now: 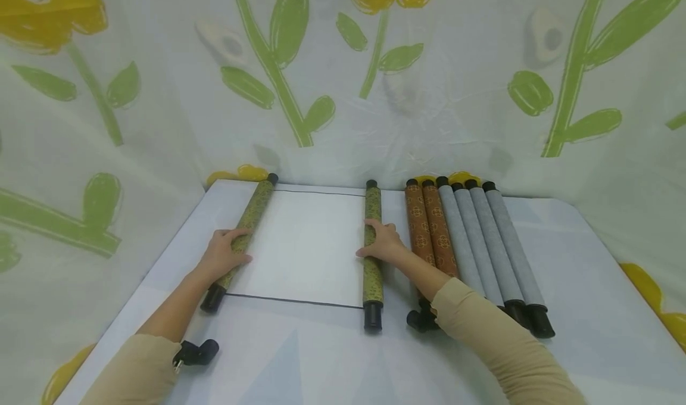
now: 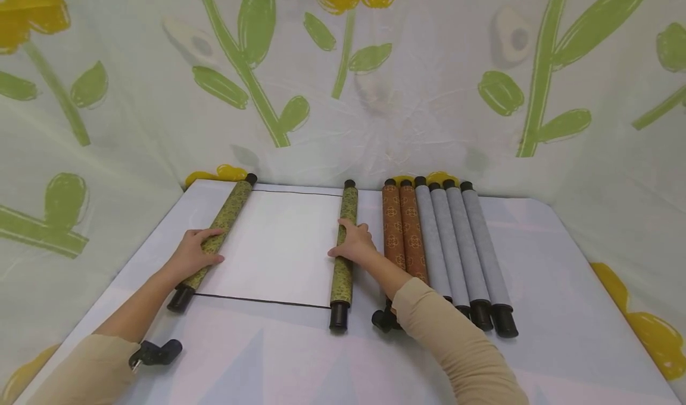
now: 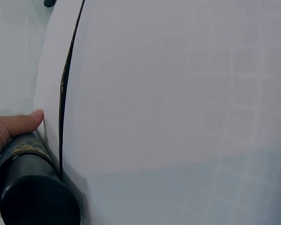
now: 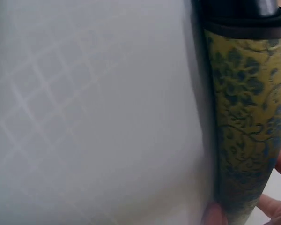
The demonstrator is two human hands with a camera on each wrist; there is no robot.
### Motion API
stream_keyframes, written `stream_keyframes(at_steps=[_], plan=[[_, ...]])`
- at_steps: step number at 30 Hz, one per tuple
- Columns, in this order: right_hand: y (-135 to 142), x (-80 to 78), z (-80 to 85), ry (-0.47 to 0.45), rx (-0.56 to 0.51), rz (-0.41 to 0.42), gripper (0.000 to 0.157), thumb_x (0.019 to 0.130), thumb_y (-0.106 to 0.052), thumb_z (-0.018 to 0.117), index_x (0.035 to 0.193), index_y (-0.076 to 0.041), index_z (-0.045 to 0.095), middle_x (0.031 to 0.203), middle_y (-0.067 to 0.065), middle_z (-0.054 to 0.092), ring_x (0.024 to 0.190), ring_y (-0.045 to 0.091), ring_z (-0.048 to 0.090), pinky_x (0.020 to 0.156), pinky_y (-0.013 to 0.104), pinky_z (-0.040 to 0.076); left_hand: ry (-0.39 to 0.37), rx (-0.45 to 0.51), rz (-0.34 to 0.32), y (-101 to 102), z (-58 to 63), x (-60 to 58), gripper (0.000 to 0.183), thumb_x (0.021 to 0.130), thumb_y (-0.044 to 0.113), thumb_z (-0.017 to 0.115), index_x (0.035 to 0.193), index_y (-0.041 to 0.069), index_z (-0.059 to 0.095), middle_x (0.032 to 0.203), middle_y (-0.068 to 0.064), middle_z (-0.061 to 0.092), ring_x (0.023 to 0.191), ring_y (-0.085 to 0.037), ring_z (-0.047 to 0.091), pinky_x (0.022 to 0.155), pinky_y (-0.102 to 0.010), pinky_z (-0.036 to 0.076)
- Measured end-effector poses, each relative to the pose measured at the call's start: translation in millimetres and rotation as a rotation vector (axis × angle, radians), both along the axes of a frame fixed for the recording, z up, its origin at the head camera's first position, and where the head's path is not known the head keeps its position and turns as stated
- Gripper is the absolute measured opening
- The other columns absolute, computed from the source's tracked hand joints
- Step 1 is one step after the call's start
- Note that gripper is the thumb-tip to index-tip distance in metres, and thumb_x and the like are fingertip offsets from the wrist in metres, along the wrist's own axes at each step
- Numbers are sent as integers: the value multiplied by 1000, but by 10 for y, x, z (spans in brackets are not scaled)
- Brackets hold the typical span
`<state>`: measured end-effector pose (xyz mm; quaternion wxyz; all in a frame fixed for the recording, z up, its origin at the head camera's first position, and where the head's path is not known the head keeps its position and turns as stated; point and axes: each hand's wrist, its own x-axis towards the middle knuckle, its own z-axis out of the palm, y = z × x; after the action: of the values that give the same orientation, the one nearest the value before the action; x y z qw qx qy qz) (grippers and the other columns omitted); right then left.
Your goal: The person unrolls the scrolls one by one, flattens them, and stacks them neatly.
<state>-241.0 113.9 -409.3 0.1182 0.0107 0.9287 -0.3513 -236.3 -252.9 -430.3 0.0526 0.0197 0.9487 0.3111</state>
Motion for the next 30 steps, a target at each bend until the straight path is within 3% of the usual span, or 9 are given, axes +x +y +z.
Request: stream_keyframes(at_steps=[10,16,23,30], plan=[[81,-33,27,-21,37,1,67,82,-18,63,144,-16,39,139,31,31,122,42,40,89,53,44,79,-107,-65,-29,20,27,55,86,10,59,138,5,45,133,-37,31,119,-55,35,93,-66,36],[119,-51,16,-31,43,2,65,84,-19,59,145,-14,37,139,32,31,123,44,39,90,54,44,54,-55,-75,-66,34,2,53,86,8,57,137,4,47,136,-39,28,122,-59,30,97,-68,30],[166,-35,37,-37,57,25,81,77,-25,76,146,-15,34,136,33,32,117,43,44,85,52,47,10,-20,-5,-65,44,5,59,85,21,69,138,9,48,138,-33,30,125,-52,31,99,-64,30],[174,-9,73,-11,131,53,90,72,-26,82,146,-11,32,134,35,33,109,42,49,82,50,48,5,-24,21,-46,46,-16,57,83,14,68,137,9,49,134,-33,32,121,-51,35,96,-63,34]])
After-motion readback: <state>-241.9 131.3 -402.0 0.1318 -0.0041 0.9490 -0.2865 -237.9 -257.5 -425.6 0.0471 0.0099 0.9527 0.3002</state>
